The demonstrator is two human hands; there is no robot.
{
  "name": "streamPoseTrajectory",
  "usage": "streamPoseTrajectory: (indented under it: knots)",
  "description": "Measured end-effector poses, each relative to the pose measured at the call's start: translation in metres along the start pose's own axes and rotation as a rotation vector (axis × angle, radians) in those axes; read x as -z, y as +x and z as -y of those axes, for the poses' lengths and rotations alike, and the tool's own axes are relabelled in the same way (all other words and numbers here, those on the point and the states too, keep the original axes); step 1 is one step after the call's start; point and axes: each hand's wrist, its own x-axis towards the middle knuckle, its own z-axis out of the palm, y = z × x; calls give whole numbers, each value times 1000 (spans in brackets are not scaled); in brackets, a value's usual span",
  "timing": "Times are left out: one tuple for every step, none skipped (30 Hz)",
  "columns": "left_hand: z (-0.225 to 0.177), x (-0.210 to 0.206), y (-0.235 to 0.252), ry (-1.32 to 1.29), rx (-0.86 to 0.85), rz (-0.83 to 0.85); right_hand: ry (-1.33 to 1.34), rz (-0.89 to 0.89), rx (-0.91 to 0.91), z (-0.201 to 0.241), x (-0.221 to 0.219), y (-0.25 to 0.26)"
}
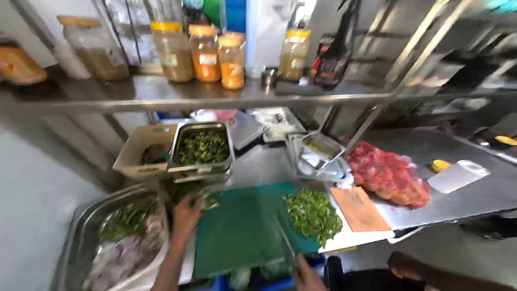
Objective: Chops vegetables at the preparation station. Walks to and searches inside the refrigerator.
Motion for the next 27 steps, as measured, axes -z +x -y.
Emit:
streamPoseTrajectory:
  knots:
    - [3,-17,-11,-68,50,138,-16,26,-20,-1,1,0]
    - [9,-37,-19,-99,73,274,-27,46,-30,-2,0,3]
    - [15,-59,-26,-84,69,384,-38,65,-36,-1,0,5]
    - [18,-78,-33,-40,46,454,-49,83,-43,3,0,8]
    - [18,-92,-39,19,23,486,-68,101,-56,8,1,9]
    - [17,-102,-47,68,5,485,-92,121,-67,13,2,8]
    - [16,-107,-53,114,-4,465,-116,135,-72,17,3,8]
    - [15,-109,-57,157,4,445,-137,144,-76,21,4,9]
    - [14,-108,-61,202,25,434,-152,151,-80,24,4,9]
    - [14,-106,-63,247,50,444,-164,160,-84,26,4,9]
    - [15,-102,-65,292,76,485,-177,169,-87,28,3,8]
    - [16,-98,-66,324,98,537,-191,174,-87,30,2,7]
    - [16,-95,-69,331,117,577,-204,185,-89,31,1,6]
    - [17,-93,-71,312,136,595,-225,200,-96,34,0,5]
    - [18,-93,-74,282,160,593,-251,210,-101,36,-1,2]
    - [19,-95,-78,246,192,575,-283,215,-101,39,-2,0]
    - [19,-98,-81,200,233,548,-314,217,-98,42,-3,-3]
    - [19,-103,-86,149,272,514,-347,216,-94,45,-4,-6]
    - [17,-108,-90,104,304,482,-382,219,-96,51,-4,-8]
    - [15,-113,-95,73,326,451,-416,222,-100,56,-3,-11]
    - [12,-117,-99,53,344,429,-450,226,-105,62,-2,-13]
    - [10,-121,-102,42,358,417,-482,229,-114,68,0,-15]
    - [8,-125,-104,39,362,410,-508,235,-124,74,1,-16]
    - [7,-128,-106,43,359,409,-531,244,-134,79,2,-16]
    - [6,-131,-108,47,351,407,-554,252,-141,82,2,-15]
    - [6,-133,-109,51,341,401,-571,261,-147,84,1,-13]
    - [6,-135,-110,57,333,396,-583,280,-156,83,-1,-10]
